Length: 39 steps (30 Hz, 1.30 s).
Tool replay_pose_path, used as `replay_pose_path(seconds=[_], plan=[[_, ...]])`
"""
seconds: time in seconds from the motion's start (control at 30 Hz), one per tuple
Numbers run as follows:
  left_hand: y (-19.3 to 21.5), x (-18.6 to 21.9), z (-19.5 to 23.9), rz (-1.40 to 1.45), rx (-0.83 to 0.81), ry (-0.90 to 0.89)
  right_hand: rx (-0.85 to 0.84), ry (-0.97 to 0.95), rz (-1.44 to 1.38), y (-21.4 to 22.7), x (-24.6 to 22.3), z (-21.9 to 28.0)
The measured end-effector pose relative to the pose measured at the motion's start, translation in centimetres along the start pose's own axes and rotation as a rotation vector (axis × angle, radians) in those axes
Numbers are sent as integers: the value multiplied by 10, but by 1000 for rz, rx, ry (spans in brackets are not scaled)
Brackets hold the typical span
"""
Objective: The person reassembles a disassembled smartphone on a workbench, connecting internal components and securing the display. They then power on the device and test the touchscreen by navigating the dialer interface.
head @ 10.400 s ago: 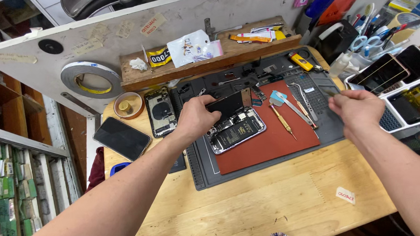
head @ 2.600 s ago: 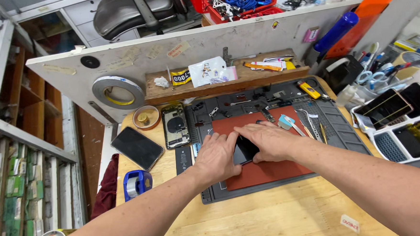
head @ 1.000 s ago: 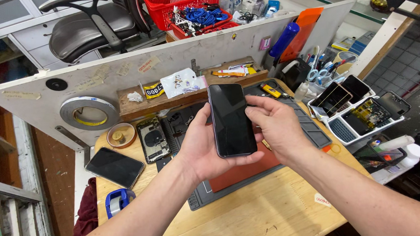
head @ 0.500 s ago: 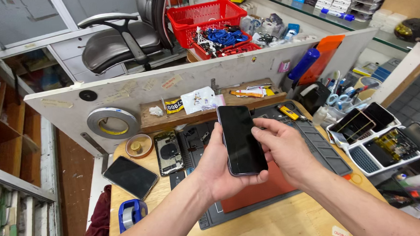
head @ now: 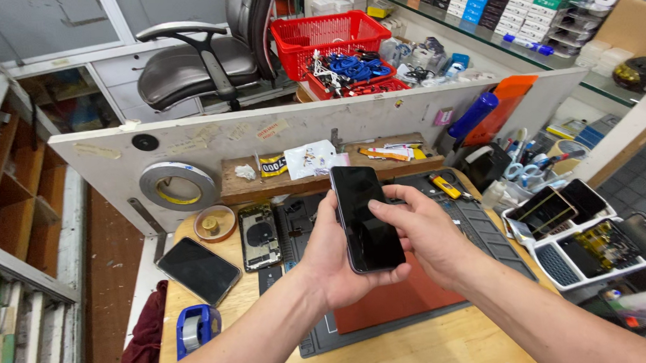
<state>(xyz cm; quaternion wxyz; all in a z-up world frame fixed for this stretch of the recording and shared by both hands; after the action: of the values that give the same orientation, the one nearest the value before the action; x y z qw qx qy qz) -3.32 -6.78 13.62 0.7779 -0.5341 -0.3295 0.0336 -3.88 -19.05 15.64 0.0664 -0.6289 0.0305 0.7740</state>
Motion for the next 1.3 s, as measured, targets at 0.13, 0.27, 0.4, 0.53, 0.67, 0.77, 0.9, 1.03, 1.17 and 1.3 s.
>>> replay_pose_path(seconds=[0.13,0.27,0.4,0.53,0.67,0.77,0.9,1.03,1.17,1.3], plan=[[1,-3,-6,-5,55,34,47,-35,-9,7,8,2],[0,-15,-11,-23,56,79,50,24,-46,17,15,7],[-6,-20,-14,8,40,146,103,-24,-68,28,19,17],[-13,-20,-13,14,-22,186,132,-42,-50,38,17,27],[-15,-20,-19,-7,81,178,115,59,-31,38,11,29],[-19,-22,-22,-29,127,181,109,52,-20,40,11,29],[-21,-27,-24,-28,200,203,82,77,-2,39,8,27],[-24,-31,-25,-35,218,180,50,32,-17,40,11,27],[-23,-37,-22,-28,260,194,28,22,-20,36,14,28],[-20,-37,-20,-40,368,190,38,10,-2,34,13,29]])
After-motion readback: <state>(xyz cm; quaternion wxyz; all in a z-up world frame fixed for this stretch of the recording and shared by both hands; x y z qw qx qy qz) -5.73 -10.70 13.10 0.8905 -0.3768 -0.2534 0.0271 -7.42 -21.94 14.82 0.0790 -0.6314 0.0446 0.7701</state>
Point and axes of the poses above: each hand's wrist, its own z-axis away from the middle knuckle, its own y-axis out of the back of the hand, x = y × z, the point moved 5 cm from there along -z, towards the middle knuckle, and after that the axes turned 4 degrees about -z, right-handed, at the moved point
